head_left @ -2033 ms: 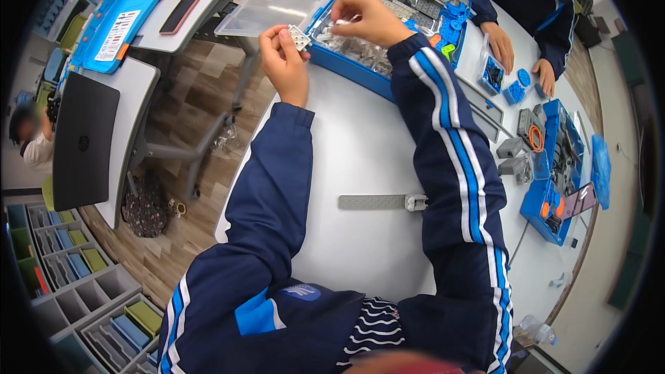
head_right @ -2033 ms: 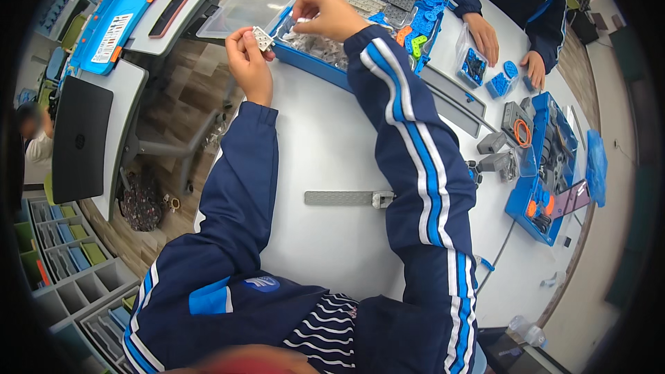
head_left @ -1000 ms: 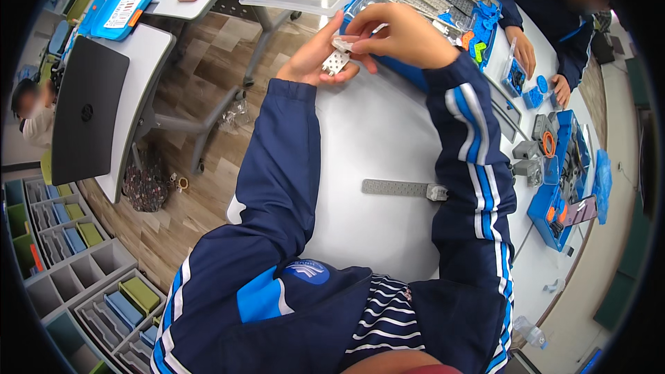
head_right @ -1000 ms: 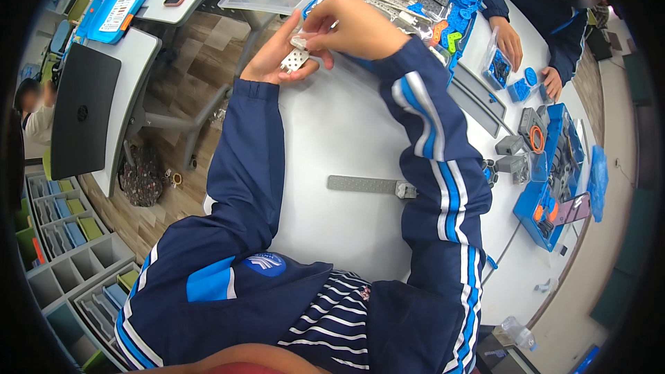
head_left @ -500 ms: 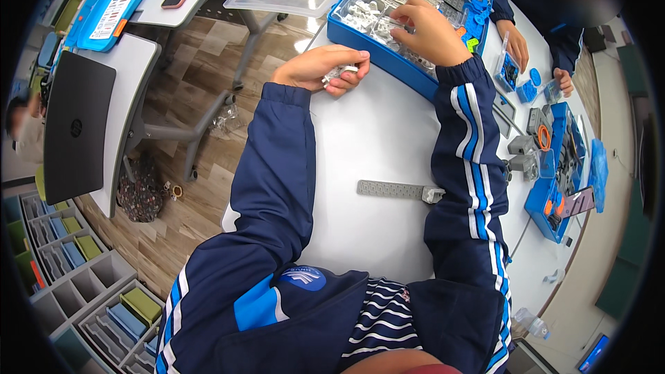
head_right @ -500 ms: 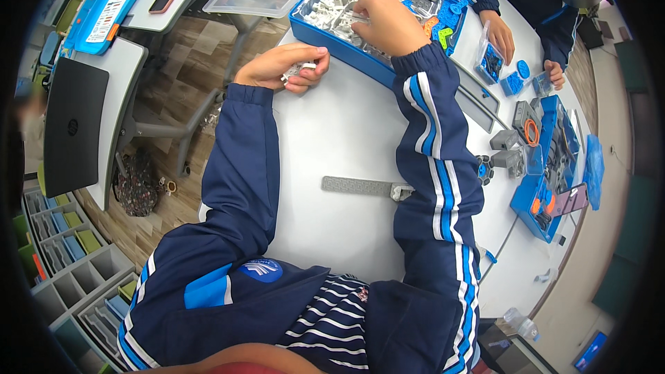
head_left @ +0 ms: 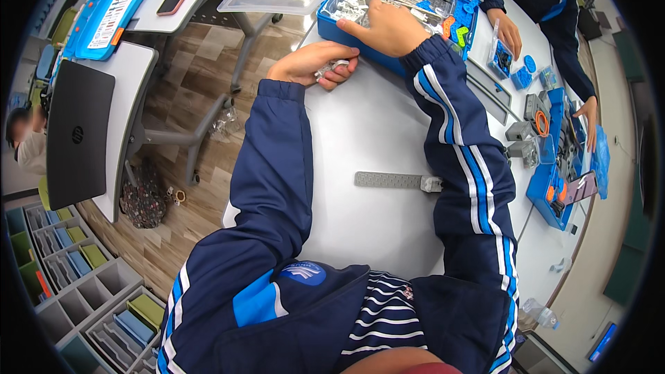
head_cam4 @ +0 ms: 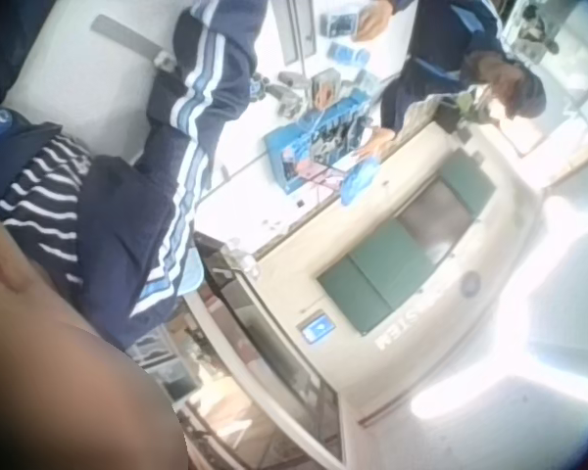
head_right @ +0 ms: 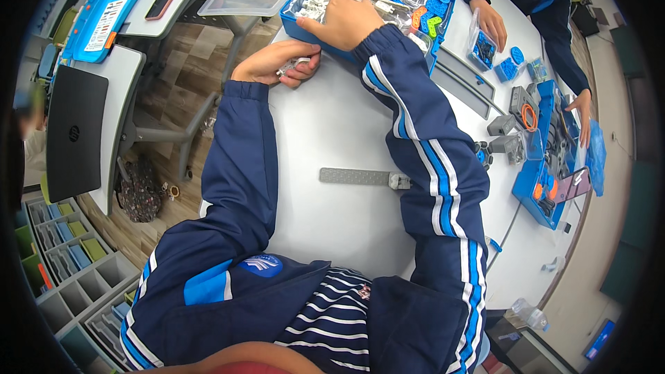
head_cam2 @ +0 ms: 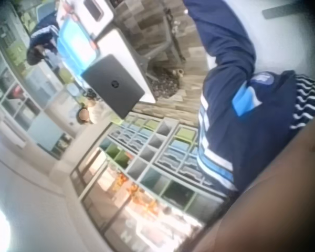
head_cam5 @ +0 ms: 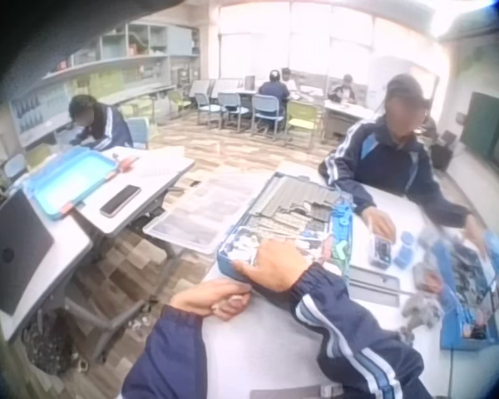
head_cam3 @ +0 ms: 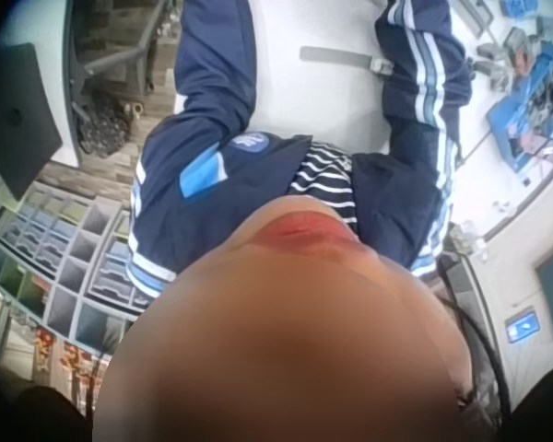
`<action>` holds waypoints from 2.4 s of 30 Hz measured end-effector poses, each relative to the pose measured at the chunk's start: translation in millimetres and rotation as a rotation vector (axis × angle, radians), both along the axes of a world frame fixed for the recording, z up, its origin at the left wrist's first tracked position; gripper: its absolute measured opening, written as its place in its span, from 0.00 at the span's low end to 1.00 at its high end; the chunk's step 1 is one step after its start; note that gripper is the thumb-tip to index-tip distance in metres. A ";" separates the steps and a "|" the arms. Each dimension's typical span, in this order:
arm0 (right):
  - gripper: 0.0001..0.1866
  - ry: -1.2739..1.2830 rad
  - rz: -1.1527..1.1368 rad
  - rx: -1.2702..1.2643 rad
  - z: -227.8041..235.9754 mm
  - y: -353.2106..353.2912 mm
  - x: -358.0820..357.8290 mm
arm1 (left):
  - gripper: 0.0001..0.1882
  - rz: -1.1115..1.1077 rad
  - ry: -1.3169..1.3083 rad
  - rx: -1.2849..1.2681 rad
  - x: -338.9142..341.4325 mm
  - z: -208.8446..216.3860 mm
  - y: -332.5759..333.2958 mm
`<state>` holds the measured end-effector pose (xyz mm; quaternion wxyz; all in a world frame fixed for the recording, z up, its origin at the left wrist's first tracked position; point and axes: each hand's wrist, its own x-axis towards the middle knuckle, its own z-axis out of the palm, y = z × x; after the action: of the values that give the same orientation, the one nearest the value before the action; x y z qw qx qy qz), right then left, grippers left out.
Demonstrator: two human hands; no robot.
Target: The person assembles small white plastic parts on a table, then opens a blue storage box and pours out many similar parts. They continue to handle and arrange the parts on the table.
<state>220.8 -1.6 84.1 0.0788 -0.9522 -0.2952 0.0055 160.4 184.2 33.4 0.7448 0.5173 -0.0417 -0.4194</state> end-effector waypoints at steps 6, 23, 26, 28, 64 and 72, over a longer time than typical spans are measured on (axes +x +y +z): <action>0.53 -0.005 -0.041 0.178 -9.1 -0.5 -4.4 | 0.17 0.000 0.004 -0.003 2.1 -3.9 -1.5; 0.57 0.308 0.239 -0.152 8.2 -16.0 55.4 | 0.14 0.012 -0.041 0.029 5.3 -6.8 -1.3; 0.54 0.452 0.211 -0.208 16.2 -16.3 61.2 | 0.13 0.035 -0.030 0.013 6.0 -7.1 -1.6; 0.53 0.420 0.194 -0.180 18.9 -17.7 61.5 | 0.12 0.044 -0.006 -0.003 7.3 -8.1 -2.0; 0.19 0.840 0.204 0.465 5.0 -108.9 -107.8 | 0.10 0.697 -0.783 0.332 -61.0 -45.7 -63.9; 0.30 0.268 0.104 0.506 -47.8 -107.8 -157.7 | 0.08 0.657 -0.962 0.405 -145.7 -31.9 -97.7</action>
<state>63.2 -109.4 36.3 0.3518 -0.8766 -0.3226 0.0614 14.7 86.5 1.5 0.6200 0.7653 -0.1309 0.1127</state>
